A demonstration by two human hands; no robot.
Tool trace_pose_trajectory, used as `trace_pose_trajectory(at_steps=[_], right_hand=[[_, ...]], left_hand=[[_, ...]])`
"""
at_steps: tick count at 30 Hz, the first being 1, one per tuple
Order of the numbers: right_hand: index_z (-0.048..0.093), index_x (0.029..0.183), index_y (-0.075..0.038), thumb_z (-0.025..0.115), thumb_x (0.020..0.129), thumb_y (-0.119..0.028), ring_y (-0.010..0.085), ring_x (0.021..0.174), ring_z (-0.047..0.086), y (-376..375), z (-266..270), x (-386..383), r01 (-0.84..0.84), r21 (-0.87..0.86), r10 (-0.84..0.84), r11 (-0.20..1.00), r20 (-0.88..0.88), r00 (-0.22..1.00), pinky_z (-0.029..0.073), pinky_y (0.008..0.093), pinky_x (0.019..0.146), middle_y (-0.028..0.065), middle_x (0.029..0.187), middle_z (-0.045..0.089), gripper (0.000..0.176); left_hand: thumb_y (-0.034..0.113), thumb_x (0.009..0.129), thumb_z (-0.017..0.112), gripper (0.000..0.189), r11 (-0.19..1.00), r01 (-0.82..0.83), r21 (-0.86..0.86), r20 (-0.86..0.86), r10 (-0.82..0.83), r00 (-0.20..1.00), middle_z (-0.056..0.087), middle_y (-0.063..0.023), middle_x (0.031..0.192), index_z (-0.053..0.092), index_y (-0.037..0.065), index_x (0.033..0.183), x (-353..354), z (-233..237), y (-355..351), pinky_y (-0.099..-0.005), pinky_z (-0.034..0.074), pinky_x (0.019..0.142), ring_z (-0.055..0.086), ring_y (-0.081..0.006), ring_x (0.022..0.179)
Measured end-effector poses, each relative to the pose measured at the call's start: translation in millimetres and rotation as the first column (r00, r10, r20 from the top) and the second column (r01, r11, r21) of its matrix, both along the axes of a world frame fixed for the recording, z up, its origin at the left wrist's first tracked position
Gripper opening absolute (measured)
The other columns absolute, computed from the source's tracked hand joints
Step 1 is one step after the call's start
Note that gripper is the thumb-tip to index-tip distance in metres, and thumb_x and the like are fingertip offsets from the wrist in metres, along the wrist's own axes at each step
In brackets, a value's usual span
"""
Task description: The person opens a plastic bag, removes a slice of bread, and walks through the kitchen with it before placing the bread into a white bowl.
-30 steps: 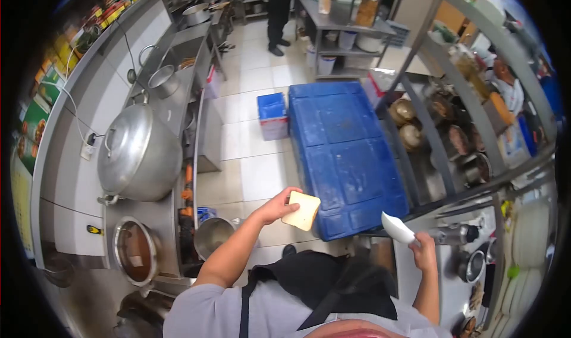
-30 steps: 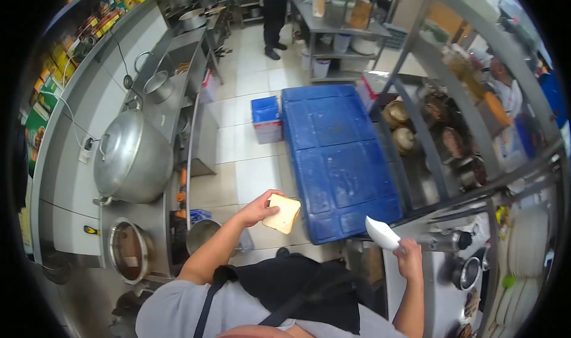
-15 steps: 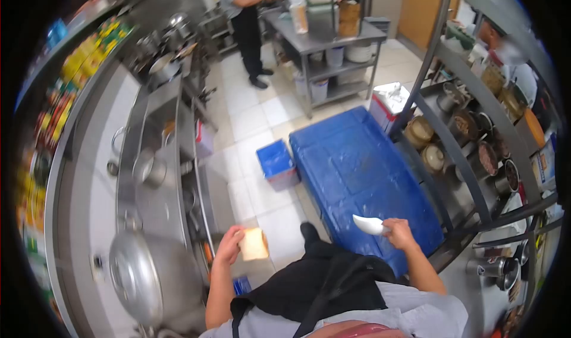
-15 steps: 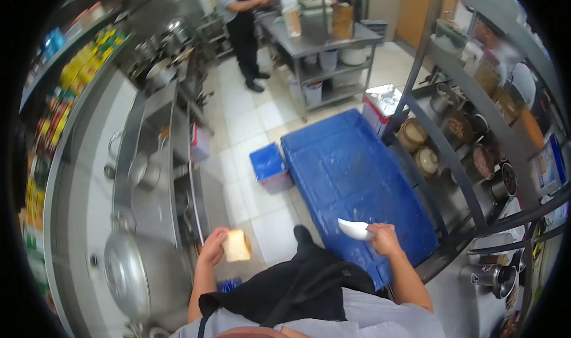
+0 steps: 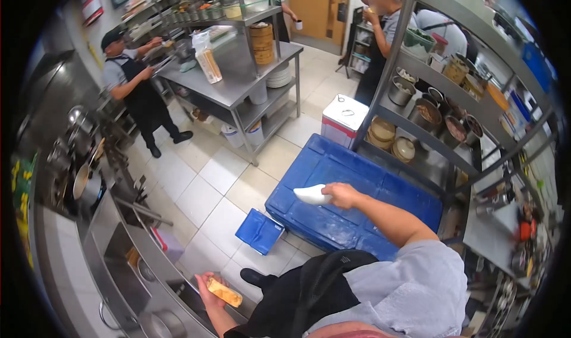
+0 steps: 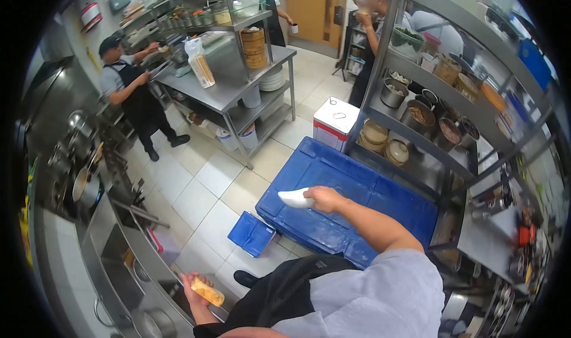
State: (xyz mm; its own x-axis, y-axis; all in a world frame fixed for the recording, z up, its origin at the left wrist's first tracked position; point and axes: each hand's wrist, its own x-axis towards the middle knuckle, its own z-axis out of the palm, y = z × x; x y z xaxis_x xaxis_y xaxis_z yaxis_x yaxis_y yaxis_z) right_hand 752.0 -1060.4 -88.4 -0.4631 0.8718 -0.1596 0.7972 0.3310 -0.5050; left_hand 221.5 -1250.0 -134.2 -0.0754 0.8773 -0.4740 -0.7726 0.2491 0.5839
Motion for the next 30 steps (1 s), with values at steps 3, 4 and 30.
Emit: trace_pose_trajectory(at_steps=[3,4,30], right_hand=[[0.066,0.106,-0.005,0.063,0.074,-0.005,0.0396,0.11,0.06,11.5,-37.4,-28.2,0.26,0.027,-0.261,0.965,0.113,0.959,0.049,0.0478,0.093,0.019,0.112,0.066,0.033],[0.067,0.104,-0.005,0.064,0.073,-0.006,0.0403,0.108,0.062,3.7,-56.3,-29.9,0.361,0.029,-0.361,0.932,0.146,0.921,0.05,0.0486,0.092,0.0203,0.11,0.067,0.031],[0.066,0.106,-0.005,0.074,0.073,-0.007,0.0387,0.104,0.063,319.7,-14.0,-369.0,0.69,-0.058,-0.692,0.722,-0.079,0.717,0.05,0.0451,0.088,0.0171,0.106,0.068,0.033]], left_hand=[[0.067,0.097,0.042,0.055,0.998,-0.028,0.053,-0.129,0.034,0.991,0.048,-0.0053,0.06,0.055,0.013,0.095,-79.1,9.6,72.8,-0.0367,0.043,0.055,0.047,-0.0213,0.054],[0.067,0.097,0.042,0.055,0.998,-0.014,0.058,-0.123,0.021,0.992,0.048,-0.0053,0.06,0.055,0.013,0.095,-108.3,16.0,94.6,-0.0367,0.043,0.055,0.047,-0.0213,0.054],[0.027,0.093,0.07,0.025,0.573,0.735,-0.362,-0.386,-0.81,0.442,0.067,-0.0055,0.091,0.063,0.007,0.106,-506.6,-5.6,554.4,-0.0328,0.053,0.074,0.064,-0.0185,0.083]])
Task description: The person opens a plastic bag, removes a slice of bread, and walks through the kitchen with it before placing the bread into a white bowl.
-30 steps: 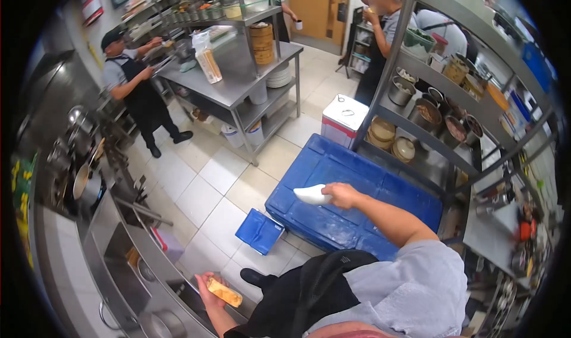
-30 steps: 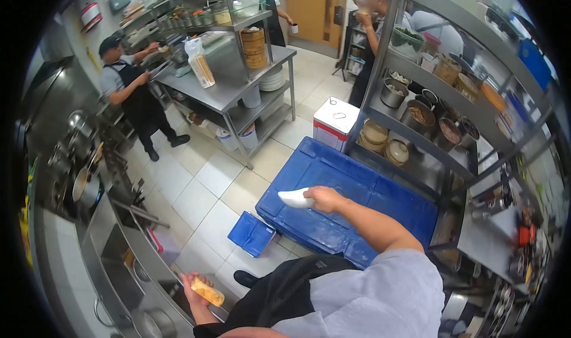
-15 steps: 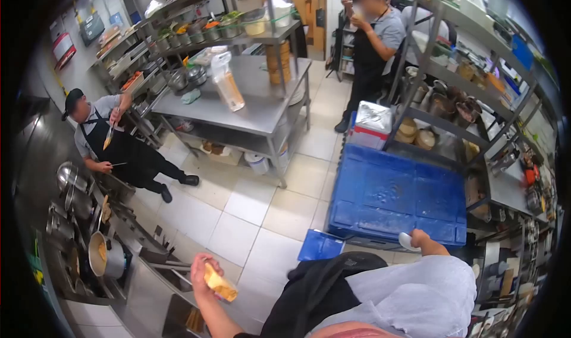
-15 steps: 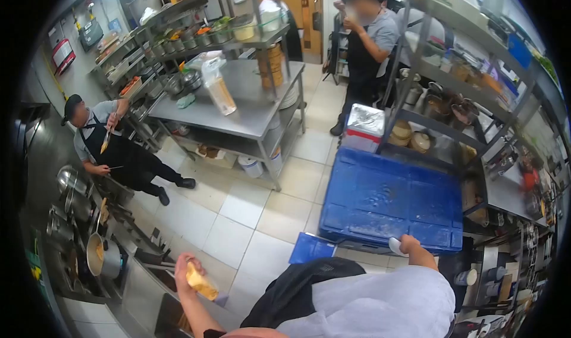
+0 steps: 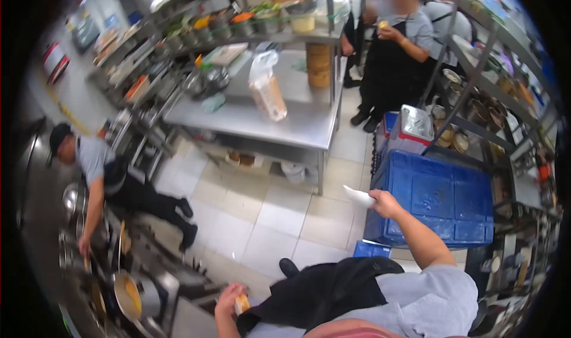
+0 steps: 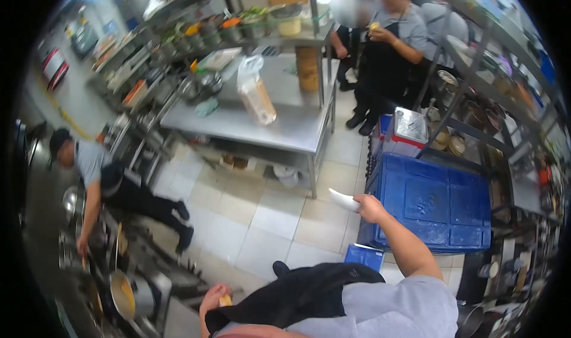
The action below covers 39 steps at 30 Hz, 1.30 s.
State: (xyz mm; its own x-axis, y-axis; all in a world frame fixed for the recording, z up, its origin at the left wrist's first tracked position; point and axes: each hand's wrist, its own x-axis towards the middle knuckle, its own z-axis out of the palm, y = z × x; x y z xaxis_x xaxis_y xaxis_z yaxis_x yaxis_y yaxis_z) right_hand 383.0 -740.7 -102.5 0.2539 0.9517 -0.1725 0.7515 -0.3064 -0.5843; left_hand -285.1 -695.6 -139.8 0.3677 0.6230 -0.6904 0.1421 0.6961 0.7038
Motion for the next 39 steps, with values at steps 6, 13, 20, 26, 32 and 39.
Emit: trace_pose_trajectory(at_steps=[6,13,20,26,32,39], right_hand=[[0.064,0.102,-0.006,0.072,0.076,-0.006,0.0369,0.105,0.059,93.6,102.4,-64.3,-0.051,0.355,-0.002,0.934,0.146,0.989,0.049,0.0443,0.086,0.0127,0.101,0.065,0.027],[0.064,0.092,-0.008,0.065,0.078,-0.005,0.0343,0.093,0.057,198.4,159.3,-50.7,-0.117,0.422,-0.007,0.899,0.279,0.96,0.048,0.0449,0.081,0.0099,0.091,0.061,0.014],[0.064,0.089,-0.008,0.063,0.077,-0.005,0.0347,0.096,0.061,311.7,124.1,16.4,-0.201,0.305,0.068,0.931,0.395,0.916,0.05,0.0469,0.077,0.0112,0.091,0.065,0.012],[0.067,0.103,-0.01,0.065,0.078,-0.007,0.0352,0.1,0.063,382.5,84.6,64.2,-0.244,0.154,0.162,0.957,0.415,0.895,0.052,0.0484,0.08,0.0127,0.099,0.066,0.025],[0.068,0.104,-0.012,0.061,0.078,-0.007,0.0337,0.099,0.064,453.3,59.0,69.6,-0.222,0.067,0.17,0.973,0.447,0.878,0.053,0.0483,0.08,0.012,0.099,0.066,0.027],[0.07,0.103,-0.017,0.06,0.081,-0.014,0.0275,0.1,0.065,477.1,2.3,44.3,-0.32,-0.08,0.294,0.944,0.639,0.711,0.053,0.0451,0.08,0.0082,0.102,0.065,0.025]], left_hand=[[0.026,0.092,0.071,0.023,0.969,0.235,0.073,-0.114,-0.226,0.967,0.066,-0.0059,0.084,0.064,0.007,0.104,24.7,4.0,207.3,-0.0316,0.051,0.073,0.063,-0.0167,0.08],[0.018,0.09,0.07,0.021,0.781,0.435,0.447,0.131,-0.539,0.832,0.063,-0.0029,0.082,0.061,0.006,0.105,150.7,93.0,395.5,-0.0276,0.049,0.069,0.061,-0.0128,0.077],[0.019,0.089,0.071,0.024,0.554,0.439,0.708,0.029,-0.643,0.765,0.061,-0.0005,0.086,0.06,0.005,0.105,254.8,195.6,487.6,-0.0256,0.049,0.071,0.06,-0.0098,0.079],[0.023,0.094,0.065,0.023,0.471,0.516,0.716,-0.219,-0.55,0.806,0.063,-0.0013,0.086,0.062,0.008,0.111,308.4,239.5,561.4,-0.0258,0.048,0.072,0.06,-0.0092,0.08],[0.028,0.095,0.064,0.033,0.492,0.522,0.697,-0.305,-0.455,0.836,0.064,-0.0047,0.087,0.062,0.008,0.122,374.1,240.7,622.2,-0.0291,0.05,0.075,0.061,-0.0132,0.081],[0.038,0.093,0.067,0.05,0.304,0.542,0.783,-0.451,-0.322,0.833,0.067,-0.0082,0.094,0.057,0.009,0.131,460.0,306.1,649.4,-0.0321,0.052,0.079,0.065,-0.0191,0.086]])
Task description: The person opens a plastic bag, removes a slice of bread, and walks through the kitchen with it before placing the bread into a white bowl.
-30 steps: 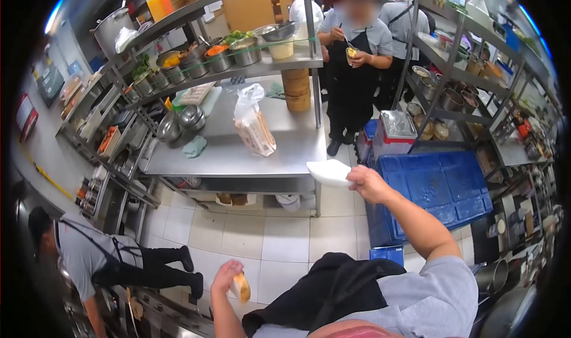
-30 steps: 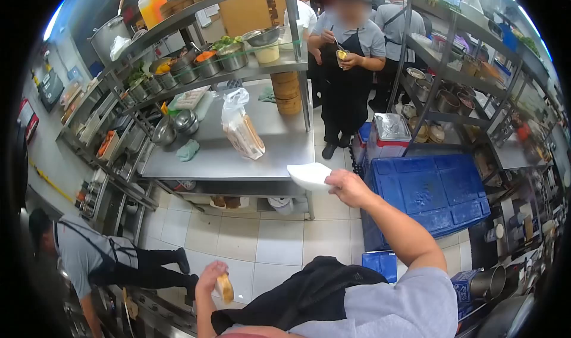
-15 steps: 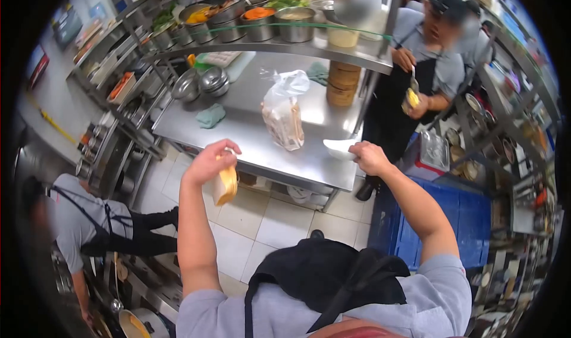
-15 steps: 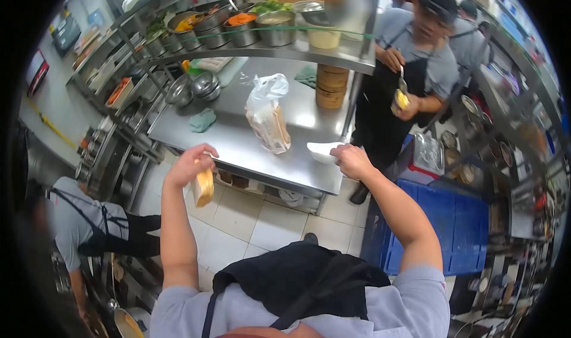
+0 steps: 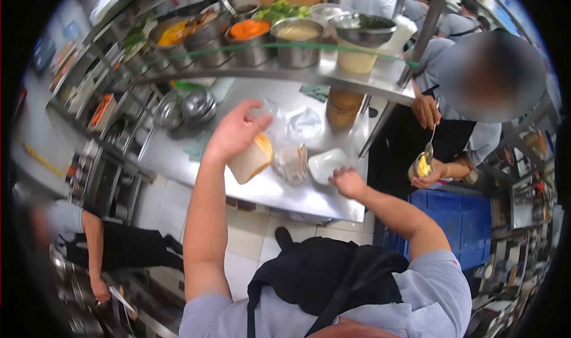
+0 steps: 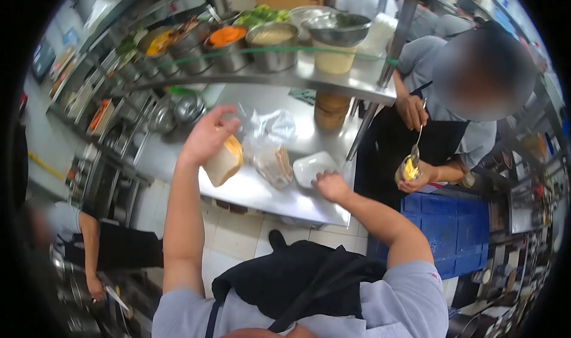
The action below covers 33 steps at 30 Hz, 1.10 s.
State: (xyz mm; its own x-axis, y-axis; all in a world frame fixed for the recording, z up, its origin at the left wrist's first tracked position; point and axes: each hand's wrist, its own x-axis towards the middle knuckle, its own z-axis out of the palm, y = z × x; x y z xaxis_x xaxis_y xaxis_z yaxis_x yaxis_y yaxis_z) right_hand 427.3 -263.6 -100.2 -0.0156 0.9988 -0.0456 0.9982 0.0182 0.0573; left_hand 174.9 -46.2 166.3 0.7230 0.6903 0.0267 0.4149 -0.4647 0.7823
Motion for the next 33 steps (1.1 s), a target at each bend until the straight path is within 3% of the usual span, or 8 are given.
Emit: trace_pose_trajectory(at_steps=[6,9,14,17,23,29,31,33], right_hand=[[0.069,0.096,-0.018,0.06,0.083,-0.018,0.0266,0.094,0.066,-3.1,-10.1,-17.5,-0.018,-0.036,0.017,0.999,-0.041,0.999,0.054,0.0444,0.077,0.0057,0.095,0.065,0.016],[0.07,0.109,-0.017,0.068,0.085,-0.021,0.0303,0.099,0.067,17.1,34.7,-15.2,0.016,-0.472,-0.16,0.881,-0.266,0.95,0.053,0.0441,0.082,0.0075,0.105,0.071,0.025],[0.061,0.093,-0.002,0.056,0.09,-0.008,0.0337,0.078,0.066,37.5,273.5,-84.8,0.251,0.148,0.003,0.956,-0.867,0.499,0.051,0.0433,0.073,0.0143,0.081,0.066,0.008],[0.059,0.092,-0.001,0.053,0.086,-0.003,0.0374,0.08,0.064,80.2,272.7,-110.2,0.23,0.42,0.155,0.878,-0.703,0.694,0.05,0.0459,0.074,0.0167,0.08,0.064,0.009],[0.061,0.092,-0.001,0.054,0.081,0.0,0.0385,0.09,0.062,116.3,211.0,-94.5,0.323,0.187,-0.064,0.928,-0.772,0.632,0.05,0.047,0.079,0.0183,0.089,0.062,0.013],[0.057,0.11,-0.005,0.058,0.079,-0.002,0.0363,0.106,0.055,106.5,205.4,-85.0,0.008,0.631,0.345,0.776,-0.434,0.833,0.049,0.0472,0.085,0.0149,0.109,0.058,0.03],[0.055,0.113,-0.003,0.056,0.081,-0.003,0.0395,0.099,0.059,106.8,203.6,-86.5,0.0,0.6,0.37,0.8,-0.493,0.787,0.048,0.0502,0.082,0.0194,0.1,0.061,0.032],[0.055,0.11,-0.003,0.057,0.087,-0.011,0.044,0.087,0.062,109.4,208.8,-79.3,-0.004,0.219,0.163,0.976,-0.716,0.678,0.046,0.055,0.079,0.0244,0.088,0.063,0.025]], left_hand=[[0.053,0.083,0.069,0.067,0.908,0.262,0.326,-0.415,-0.111,0.903,0.07,-0.0201,0.11,0.056,0.009,0.132,49.0,23.0,9.0,-0.0424,0.052,0.088,0.067,-0.0357,0.103],[0.05,0.081,0.069,0.055,0.852,0.425,0.306,-0.566,-0.196,0.801,0.071,-0.0198,0.104,0.066,0.009,0.117,52.8,3.4,17.7,-0.045,0.052,0.088,0.067,-0.0381,0.101],[0.031,0.082,0.065,0.028,0.922,0.375,0.092,-0.209,-0.351,0.913,0.071,-0.0171,0.089,0.069,0.004,0.091,43.0,-46.3,42.0,-0.0407,0.052,0.082,0.068,-0.0325,0.086],[0.023,0.086,0.064,0.021,0.93,0.367,-0.01,0.076,-0.365,0.928,0.07,-0.0122,0.085,0.066,0.003,0.091,40.6,-52.9,46.4,-0.0351,0.051,0.077,0.065,-0.0228,0.081],[0.014,0.088,0.064,0.013,0.941,0.292,-0.171,0.265,-0.242,0.934,0.066,-0.0059,0.081,0.06,0.001,0.09,31.8,-51.0,45.6,-0.0293,0.049,0.073,0.059,-0.0117,0.078],[0.011,0.088,0.064,0.011,0.941,0.277,-0.194,0.32,-0.206,0.925,0.064,-0.0038,0.076,0.058,0.002,0.089,23.4,-43.9,48.4,-0.0272,0.046,0.066,0.056,-0.009,0.071],[0.011,0.089,0.064,0.01,0.933,0.259,-0.251,0.321,-0.172,0.931,0.064,-0.0026,0.074,0.059,0.002,0.089,19.1,-43.4,48.7,-0.0262,0.045,0.064,0.055,-0.0076,0.069],[0.01,0.09,0.063,0.008,0.941,0.262,-0.213,0.367,-0.171,0.914,0.062,-0.0014,0.071,0.058,0.003,0.09,19.1,-49.5,50.9,-0.0248,0.044,0.061,0.053,-0.0058,0.066]])
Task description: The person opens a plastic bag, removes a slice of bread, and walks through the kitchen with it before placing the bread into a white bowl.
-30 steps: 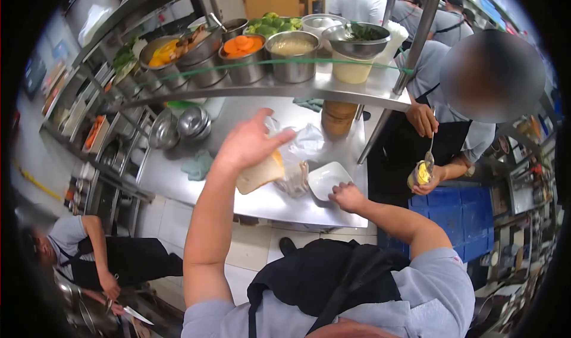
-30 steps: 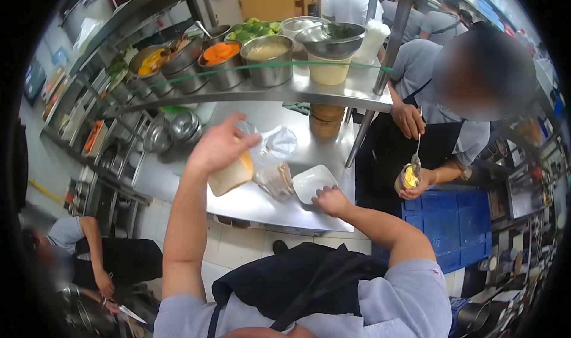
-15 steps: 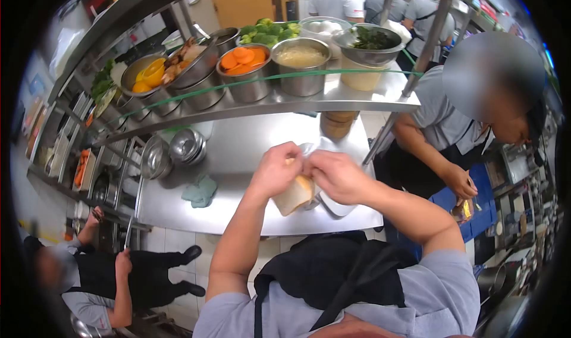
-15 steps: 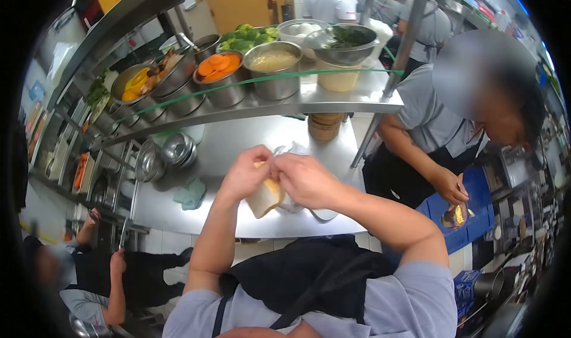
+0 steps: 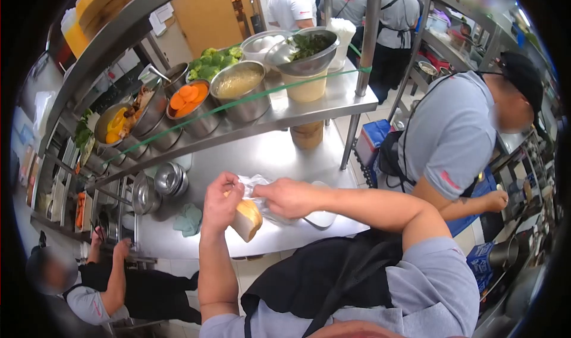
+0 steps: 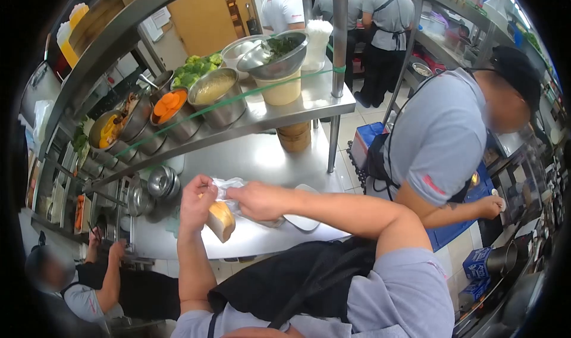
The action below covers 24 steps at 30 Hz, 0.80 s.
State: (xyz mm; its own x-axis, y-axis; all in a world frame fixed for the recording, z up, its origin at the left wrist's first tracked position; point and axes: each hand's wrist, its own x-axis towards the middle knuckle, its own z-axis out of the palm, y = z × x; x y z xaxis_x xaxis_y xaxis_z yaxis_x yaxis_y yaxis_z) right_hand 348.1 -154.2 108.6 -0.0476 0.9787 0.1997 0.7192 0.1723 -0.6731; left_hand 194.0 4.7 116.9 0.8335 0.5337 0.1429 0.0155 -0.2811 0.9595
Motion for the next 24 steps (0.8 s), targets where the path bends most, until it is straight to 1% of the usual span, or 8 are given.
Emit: trace_pose_trajectory(at_steps=[6,8,12,15,18,20,23,24], right_hand=[[0.06,0.103,-0.002,0.05,0.089,-0.016,0.0452,0.077,0.062,-14.7,62.2,32.7,-0.045,-0.128,0.07,0.991,0.196,0.978,0.046,0.055,0.074,0.0239,0.077,0.064,0.022],[0.065,0.084,0.003,0.051,0.083,-0.011,0.0442,0.083,0.064,-13.3,66.8,29.4,-0.015,-0.183,0.068,0.983,0.291,0.954,0.05,0.0512,0.076,0.0241,0.078,0.065,0.019],[0.067,0.079,0.003,0.053,0.077,-0.006,0.0431,0.083,0.064,17.1,31.9,17.4,-0.29,-0.21,0.3,0.934,0.014,0.954,0.05,0.049,0.076,0.0238,0.08,0.066,0.017],[0.071,0.085,0.0,0.054,0.076,-0.005,0.0393,0.084,0.066,41.6,-12.6,12.0,-0.22,-0.306,0.29,0.926,0.208,0.934,0.051,0.0458,0.076,0.0225,0.085,0.068,0.02],[0.072,0.086,-0.003,0.055,0.079,-0.007,0.0374,0.086,0.066,49.0,-45.1,11.0,-0.318,-0.276,0.355,0.907,0.095,0.93,0.052,0.0444,0.077,0.0197,0.089,0.07,0.019],[0.072,0.09,-0.006,0.057,0.082,-0.011,0.0353,0.087,0.067,60.9,-33.9,15.5,-0.083,-0.516,0.313,0.852,0.377,0.871,0.052,0.0436,0.078,0.0159,0.093,0.071,0.018],[0.072,0.105,-0.011,0.061,0.081,-0.015,0.033,0.091,0.068,69.5,-3.5,31.5,-0.293,-0.377,0.464,0.879,0.531,0.709,0.052,0.0436,0.081,0.0147,0.097,0.071,0.026],[0.07,0.111,-0.009,0.063,0.082,-0.017,0.0309,0.096,0.068,77.1,-27.5,44.1,-0.267,-0.283,0.354,0.921,0.323,0.878,0.051,0.0414,0.084,0.0154,0.102,0.071,0.031]], left_hand=[[0.007,0.091,0.062,0.007,0.985,-0.093,-0.144,0.034,0.099,0.995,0.059,0.001,0.071,0.055,0.004,0.09,4.0,-6.1,-15.5,-0.0213,0.042,0.059,0.053,-0.0043,0.065],[0.008,0.09,0.061,0.008,0.994,-0.065,-0.085,0.022,0.067,0.997,0.063,-0.0026,0.073,0.056,0.002,0.091,2.4,5.0,-32.2,-0.0245,0.045,0.061,0.057,-0.0074,0.067],[0.01,0.088,0.063,0.009,0.978,-0.071,0.198,0.0,0.073,0.997,0.063,-0.005,0.072,0.059,0.002,0.089,-0.3,14.0,-36.5,-0.0282,0.049,0.066,0.06,-0.0111,0.07],[0.012,0.087,0.064,0.011,0.986,-0.037,0.164,-0.092,0.052,0.994,0.063,-0.0048,0.074,0.06,0.001,0.089,-5.9,23.0,-38.3,-0.0282,0.048,0.067,0.059,-0.0112,0.073],[0.012,0.089,0.064,0.011,0.967,0.047,0.25,-0.111,-0.02,0.994,0.063,-0.0028,0.075,0.06,0.001,0.091,1.9,16.0,-43.7,-0.0263,0.047,0.066,0.056,-0.0092,0.074],[0.012,0.089,0.063,0.011,0.956,0.034,0.29,-0.147,0.01,0.989,0.063,-0.0034,0.076,0.061,0.001,0.093,-1.5,15.3,-39.8,-0.0266,0.047,0.067,0.057,-0.0095,0.076],[0.019,0.092,0.064,0.021,0.998,0.034,0.056,-0.124,-0.027,0.992,0.067,-0.006,0.079,0.062,0.003,0.105,-15.5,16.4,-24.3,-0.0281,0.049,0.071,0.059,-0.0106,0.075],[0.021,0.093,0.065,0.026,0.998,0.038,0.043,-0.115,-0.032,0.993,0.069,-0.0068,0.081,0.063,0.004,0.113,-22.3,14.6,-13.5,-0.0271,0.048,0.072,0.061,-0.0113,0.077]])
